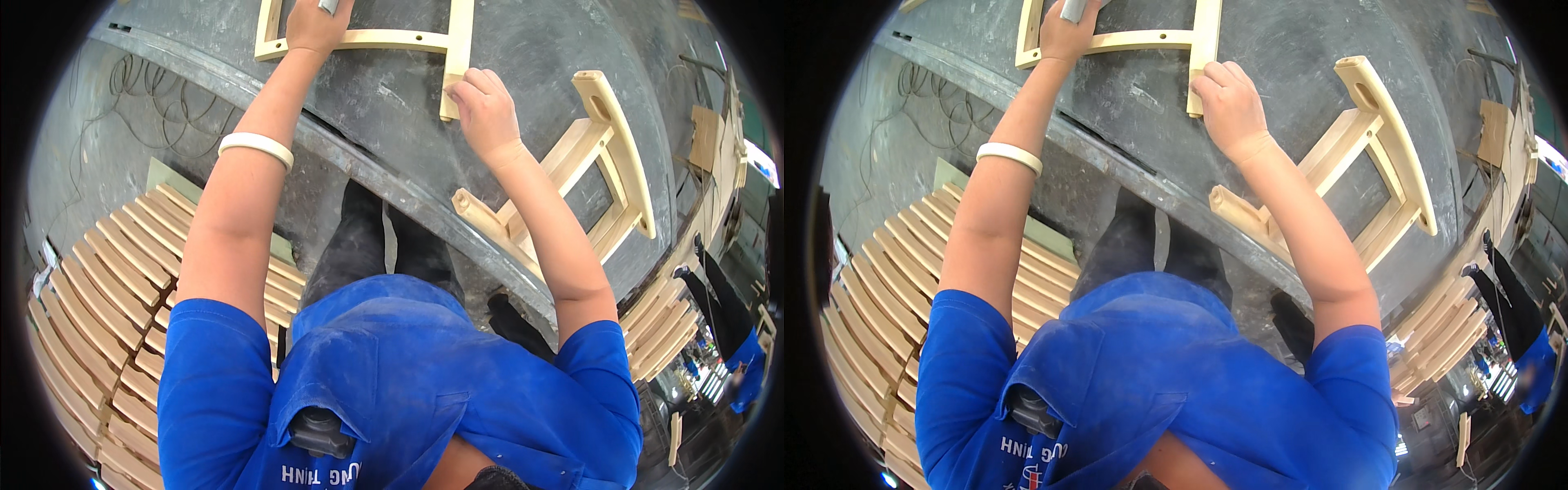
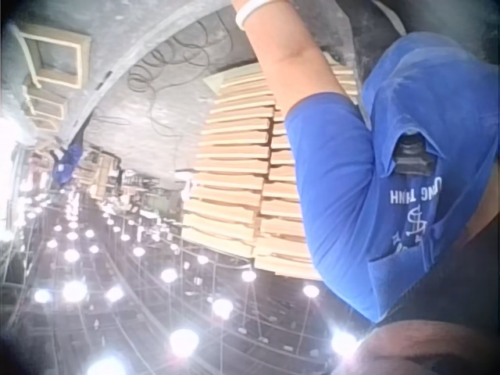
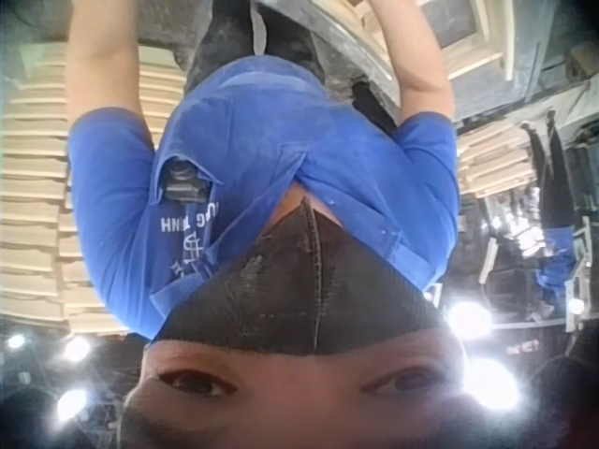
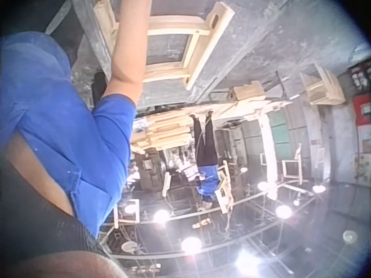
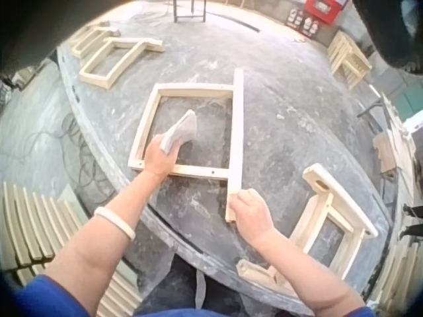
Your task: The person wipes multiple wooden chair frames with a white cloth on a workbench in a workshop. They handle each frame one at a time, turning them over to wipe different sides, then place them aside.
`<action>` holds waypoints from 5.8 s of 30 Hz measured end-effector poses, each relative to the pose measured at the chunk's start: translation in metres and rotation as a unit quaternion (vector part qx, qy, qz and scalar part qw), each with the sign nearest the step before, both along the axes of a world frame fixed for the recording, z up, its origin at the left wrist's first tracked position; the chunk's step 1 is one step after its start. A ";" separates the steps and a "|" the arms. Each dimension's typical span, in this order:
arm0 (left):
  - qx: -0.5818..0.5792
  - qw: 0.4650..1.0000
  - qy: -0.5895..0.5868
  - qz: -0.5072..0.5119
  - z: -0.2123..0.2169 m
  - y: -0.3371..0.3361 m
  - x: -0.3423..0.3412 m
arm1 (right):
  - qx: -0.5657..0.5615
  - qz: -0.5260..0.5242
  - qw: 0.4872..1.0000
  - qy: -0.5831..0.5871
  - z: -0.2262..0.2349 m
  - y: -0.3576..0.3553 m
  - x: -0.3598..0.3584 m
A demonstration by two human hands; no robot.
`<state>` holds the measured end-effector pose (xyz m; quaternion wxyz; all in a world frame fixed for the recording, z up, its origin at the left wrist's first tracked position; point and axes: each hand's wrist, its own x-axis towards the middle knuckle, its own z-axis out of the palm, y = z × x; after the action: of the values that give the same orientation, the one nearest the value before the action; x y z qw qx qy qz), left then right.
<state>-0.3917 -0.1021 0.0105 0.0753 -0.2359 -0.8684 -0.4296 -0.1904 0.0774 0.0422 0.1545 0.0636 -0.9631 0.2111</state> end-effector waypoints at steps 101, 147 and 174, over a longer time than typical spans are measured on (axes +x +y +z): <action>-0.094 0.994 0.006 -0.048 -0.018 0.032 0.048 | -0.381 0.240 0.884 0.121 0.306 -0.087 0.098; -0.314 0.894 -0.194 -0.255 0.015 0.115 0.086 | 0.012 -0.424 0.890 -0.170 -0.025 -0.078 0.086; -0.320 0.873 -0.226 -0.290 0.022 0.114 0.081 | -0.022 -0.445 0.835 -0.324 -0.010 -0.079 0.087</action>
<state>-0.3106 0.0116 0.0322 -0.3307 -0.3851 -0.8442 -0.1721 -0.1039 -0.0018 0.0318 -0.0876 -0.4469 -0.8776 0.1497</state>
